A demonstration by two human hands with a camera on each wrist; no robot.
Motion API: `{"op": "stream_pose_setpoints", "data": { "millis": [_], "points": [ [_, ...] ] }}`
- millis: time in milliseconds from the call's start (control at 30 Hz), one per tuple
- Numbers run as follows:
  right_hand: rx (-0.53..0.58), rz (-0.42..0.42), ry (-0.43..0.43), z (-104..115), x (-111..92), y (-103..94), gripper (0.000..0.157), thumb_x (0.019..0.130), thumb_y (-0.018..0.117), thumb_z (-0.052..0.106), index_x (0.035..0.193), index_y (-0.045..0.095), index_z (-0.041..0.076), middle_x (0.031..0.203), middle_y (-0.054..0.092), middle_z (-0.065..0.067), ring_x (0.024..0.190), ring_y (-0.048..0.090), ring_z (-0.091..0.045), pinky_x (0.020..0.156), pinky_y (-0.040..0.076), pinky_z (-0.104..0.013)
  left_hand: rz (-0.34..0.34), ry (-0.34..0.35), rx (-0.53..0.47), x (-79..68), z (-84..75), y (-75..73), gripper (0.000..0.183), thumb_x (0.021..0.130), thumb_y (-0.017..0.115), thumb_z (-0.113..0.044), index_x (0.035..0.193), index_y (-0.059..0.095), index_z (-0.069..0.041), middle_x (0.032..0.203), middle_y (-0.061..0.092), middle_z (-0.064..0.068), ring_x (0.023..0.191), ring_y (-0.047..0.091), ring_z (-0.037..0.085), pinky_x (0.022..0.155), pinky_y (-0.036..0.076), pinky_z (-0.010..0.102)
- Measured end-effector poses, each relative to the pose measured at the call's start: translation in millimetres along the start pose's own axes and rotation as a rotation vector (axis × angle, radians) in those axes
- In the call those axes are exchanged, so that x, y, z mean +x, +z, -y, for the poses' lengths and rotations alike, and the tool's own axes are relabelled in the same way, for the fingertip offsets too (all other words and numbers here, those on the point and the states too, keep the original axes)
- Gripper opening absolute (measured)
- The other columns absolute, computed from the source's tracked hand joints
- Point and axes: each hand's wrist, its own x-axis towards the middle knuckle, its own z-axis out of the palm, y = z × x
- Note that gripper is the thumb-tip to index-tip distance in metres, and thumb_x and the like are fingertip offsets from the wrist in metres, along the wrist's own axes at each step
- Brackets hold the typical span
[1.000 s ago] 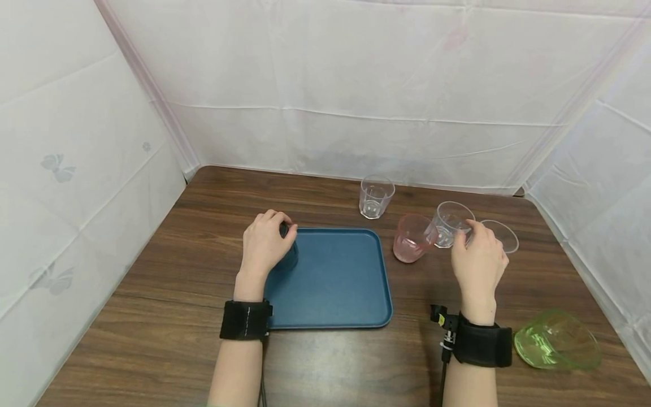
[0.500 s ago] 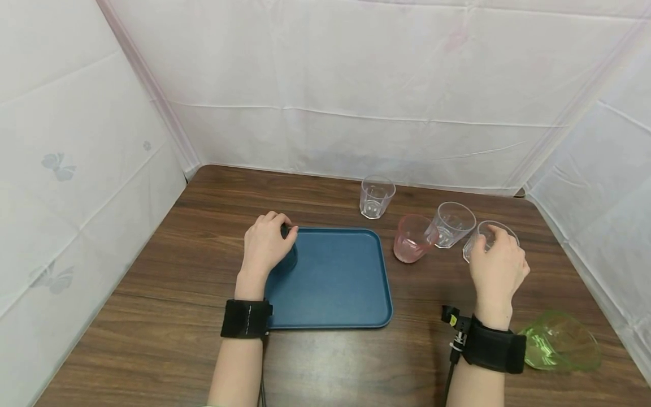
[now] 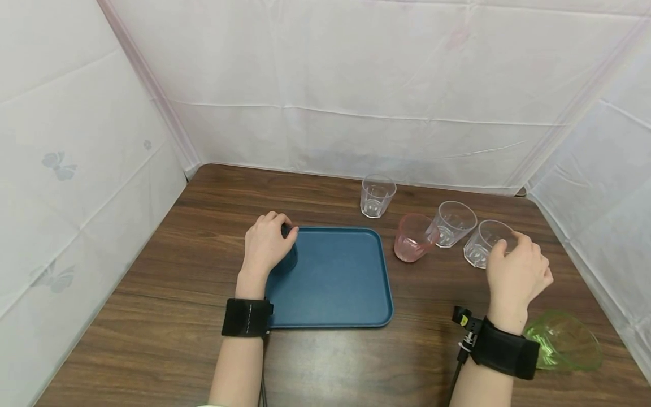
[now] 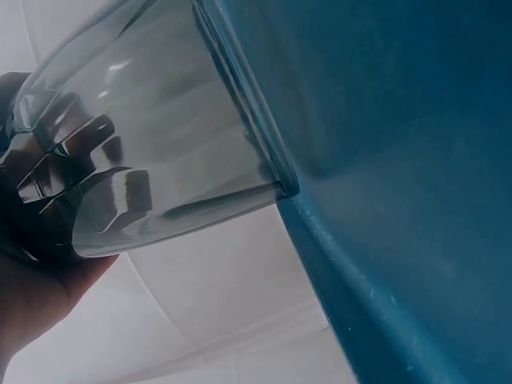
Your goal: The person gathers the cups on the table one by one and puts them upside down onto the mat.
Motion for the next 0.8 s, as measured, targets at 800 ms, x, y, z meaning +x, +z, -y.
{"op": "stream_pose_setpoints", "data": {
  "millis": [800],
  "points": [
    [-0.084, 0.131, 0.184, -37, 9, -27.1, 0.054, 0.094, 0.029, 0.031, 0.137, 0.036, -0.002, 0.134, 0.036, -0.033, 0.116, 0.028, -0.057, 0.092, 0.019, -0.067, 0.088, 0.002, 0.045, 0.5, -3.6, -0.2, 0.024, 0.086, 0.06, -0.032, 0.095, 0.065, -0.011, 0.097, 0.06, 0.009, 0.091, 0.053, 0.029, 0.073, 0.048, 0.044]
  ]
}}
